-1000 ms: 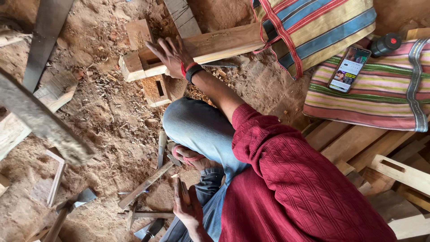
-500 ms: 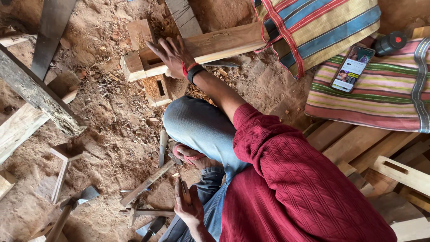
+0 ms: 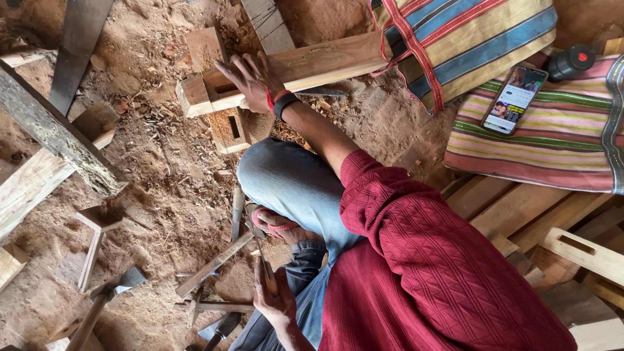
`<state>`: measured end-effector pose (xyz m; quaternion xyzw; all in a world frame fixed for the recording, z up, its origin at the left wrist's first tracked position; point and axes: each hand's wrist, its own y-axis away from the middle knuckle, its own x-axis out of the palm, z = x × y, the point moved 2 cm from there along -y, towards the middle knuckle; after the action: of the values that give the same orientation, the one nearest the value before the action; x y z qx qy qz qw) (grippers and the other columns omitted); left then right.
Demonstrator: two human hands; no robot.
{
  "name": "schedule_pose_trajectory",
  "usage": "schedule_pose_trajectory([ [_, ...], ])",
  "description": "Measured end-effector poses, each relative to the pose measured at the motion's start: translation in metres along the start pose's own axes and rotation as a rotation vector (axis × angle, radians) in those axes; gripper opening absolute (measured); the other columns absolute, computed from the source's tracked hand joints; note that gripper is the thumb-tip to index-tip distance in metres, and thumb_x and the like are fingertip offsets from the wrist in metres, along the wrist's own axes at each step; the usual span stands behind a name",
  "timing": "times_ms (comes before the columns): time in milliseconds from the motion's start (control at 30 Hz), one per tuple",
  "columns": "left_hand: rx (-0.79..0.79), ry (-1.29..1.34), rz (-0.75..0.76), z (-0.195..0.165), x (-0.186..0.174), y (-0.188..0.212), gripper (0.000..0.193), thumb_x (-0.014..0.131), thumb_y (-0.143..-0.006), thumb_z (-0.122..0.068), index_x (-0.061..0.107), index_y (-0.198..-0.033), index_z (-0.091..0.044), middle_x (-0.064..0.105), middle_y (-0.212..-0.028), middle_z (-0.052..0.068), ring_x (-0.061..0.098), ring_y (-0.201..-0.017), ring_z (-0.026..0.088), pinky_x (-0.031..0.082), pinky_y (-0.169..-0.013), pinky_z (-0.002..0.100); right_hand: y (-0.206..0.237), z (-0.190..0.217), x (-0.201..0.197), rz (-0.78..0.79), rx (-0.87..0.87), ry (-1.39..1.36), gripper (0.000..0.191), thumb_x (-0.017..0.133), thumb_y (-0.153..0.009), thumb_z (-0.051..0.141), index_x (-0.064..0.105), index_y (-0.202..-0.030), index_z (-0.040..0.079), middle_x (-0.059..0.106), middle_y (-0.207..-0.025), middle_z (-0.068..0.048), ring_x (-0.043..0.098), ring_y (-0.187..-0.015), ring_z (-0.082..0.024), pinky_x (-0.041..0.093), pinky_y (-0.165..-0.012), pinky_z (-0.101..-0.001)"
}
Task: The person sits on the floor and uses a hand saw to cut a small wooden block. They hold the block steady with one hand and saw with the other, producing sawdust. The person briefly pauses to inspect the cut before continuing.
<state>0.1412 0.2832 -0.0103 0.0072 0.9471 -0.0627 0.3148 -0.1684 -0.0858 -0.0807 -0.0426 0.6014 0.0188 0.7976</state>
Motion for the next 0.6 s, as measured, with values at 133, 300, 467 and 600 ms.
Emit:
schedule_pose_trajectory([
  [133, -0.013, -0.026, -0.003, -0.004, -0.001, -0.002, 0.051, 0.075, -0.093, -0.010, 0.058, -0.141, -0.002, 0.074, -0.117, 0.022, 0.077, -0.098, 0.029, 0.062, -0.078, 0.036, -0.001, 0.001, -0.001, 0.035, 0.008, 0.015, 0.119, 0.082, -0.077, 0.032, 0.000, -0.163, 0.026, 0.023, -0.163, -0.027, 0.032, -0.146, -0.049, 0.017, -0.114, -0.0790],
  [300, -0.004, -0.006, -0.002, -0.007, -0.003, -0.004, 0.053, 0.074, -0.093, -0.010, 0.057, -0.142, -0.002, 0.073, -0.120, 0.023, 0.076, -0.100, 0.030, 0.063, -0.079, 0.037, 0.000, 0.003, -0.006, -0.043, -0.023, 0.039, 0.117, 0.079, -0.076, 0.026, 0.001, -0.163, 0.025, 0.023, -0.163, -0.026, 0.032, -0.146, -0.049, 0.017, -0.115, -0.0788],
  [467, -0.026, 0.011, -0.016, -0.003, -0.001, -0.001, 0.056, 0.074, -0.092, -0.012, 0.056, -0.144, -0.004, 0.075, -0.115, 0.021, 0.077, -0.091, 0.028, 0.062, -0.073, 0.036, 0.006, 0.002, -0.010, -0.097, -0.044, 0.190, 0.118, 0.072, -0.073, 0.009, 0.001, -0.167, 0.024, 0.021, -0.168, -0.026, 0.030, -0.149, -0.045, 0.018, -0.114, -0.0739],
  [600, 0.063, -0.007, -0.030, 0.004, -0.001, 0.005, 0.054, 0.073, -0.094, -0.012, 0.055, -0.144, -0.003, 0.075, -0.112, 0.021, 0.078, -0.082, 0.027, 0.063, -0.065, 0.034, 0.005, 0.002, -0.012, 0.029, -0.003, 0.081, 0.117, 0.078, -0.077, 0.022, 0.002, -0.166, 0.023, 0.024, -0.164, -0.028, 0.033, -0.146, -0.048, 0.022, -0.116, -0.0743],
])
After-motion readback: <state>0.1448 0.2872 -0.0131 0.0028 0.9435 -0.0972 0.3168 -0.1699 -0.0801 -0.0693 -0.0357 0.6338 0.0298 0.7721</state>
